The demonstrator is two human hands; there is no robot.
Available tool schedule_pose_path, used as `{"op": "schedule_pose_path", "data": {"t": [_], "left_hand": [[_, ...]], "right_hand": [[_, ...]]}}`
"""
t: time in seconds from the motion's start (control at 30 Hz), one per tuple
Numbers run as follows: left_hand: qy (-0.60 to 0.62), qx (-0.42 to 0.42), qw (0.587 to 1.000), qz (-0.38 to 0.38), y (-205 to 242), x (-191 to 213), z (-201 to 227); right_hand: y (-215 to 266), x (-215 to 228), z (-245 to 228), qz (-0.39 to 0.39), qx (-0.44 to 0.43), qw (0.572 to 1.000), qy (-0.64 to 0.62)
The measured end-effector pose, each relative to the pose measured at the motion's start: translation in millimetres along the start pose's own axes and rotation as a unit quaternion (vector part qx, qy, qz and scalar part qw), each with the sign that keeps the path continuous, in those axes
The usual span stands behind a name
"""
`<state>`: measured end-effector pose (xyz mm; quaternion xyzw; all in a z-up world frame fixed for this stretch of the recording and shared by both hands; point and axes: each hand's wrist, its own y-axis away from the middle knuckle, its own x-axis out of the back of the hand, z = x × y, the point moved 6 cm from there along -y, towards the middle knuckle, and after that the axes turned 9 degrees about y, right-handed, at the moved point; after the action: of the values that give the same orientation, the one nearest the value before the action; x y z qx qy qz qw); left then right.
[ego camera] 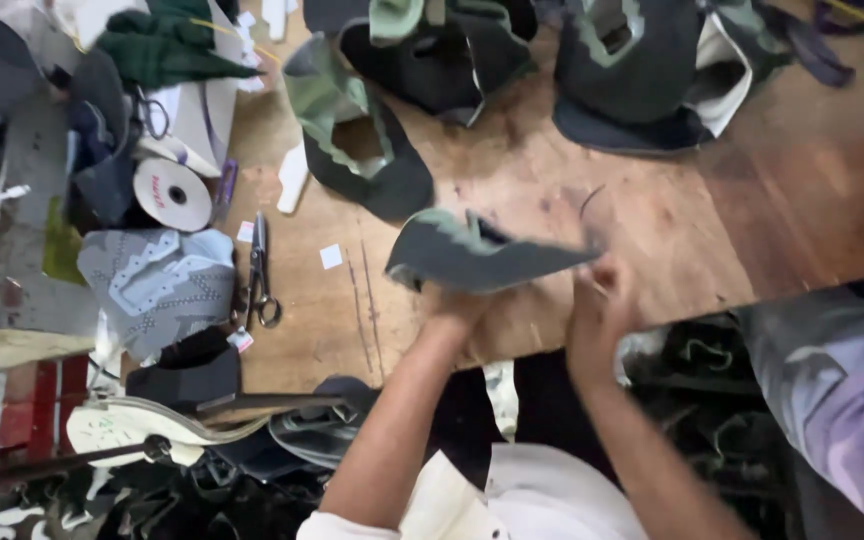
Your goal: Inspecting and manually handling various shoe upper components on a manufacturing workbench.
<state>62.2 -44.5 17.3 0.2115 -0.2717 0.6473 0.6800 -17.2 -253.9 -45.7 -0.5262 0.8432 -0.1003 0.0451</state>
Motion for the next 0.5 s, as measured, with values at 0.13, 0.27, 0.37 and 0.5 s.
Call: {"op": "schedule_pose_path", "data": {"t": [0.13,0.27,0.37,0.5], "left_hand": [[-0.083,-0.048,0.995,0.039,-2,-7,-54],[-0.138,-0.117,0.982,0.063,0,-29,-80],[-0.183,-0.150,0.966,0.110,3,-15,-66],[-0.226,-0.207,0.947,0.094,-6,23,7]], "right_hand": [[29,-31,-110,-0.144,0.277,0.927,0.209],[-23,-88,-46,-0.297,0.301,0.828,0.369],[-26,-104,-55,-0.272,0.344,0.786,0.437],[-28,-133,-85,-0.302,0.256,0.792,0.464]]}}
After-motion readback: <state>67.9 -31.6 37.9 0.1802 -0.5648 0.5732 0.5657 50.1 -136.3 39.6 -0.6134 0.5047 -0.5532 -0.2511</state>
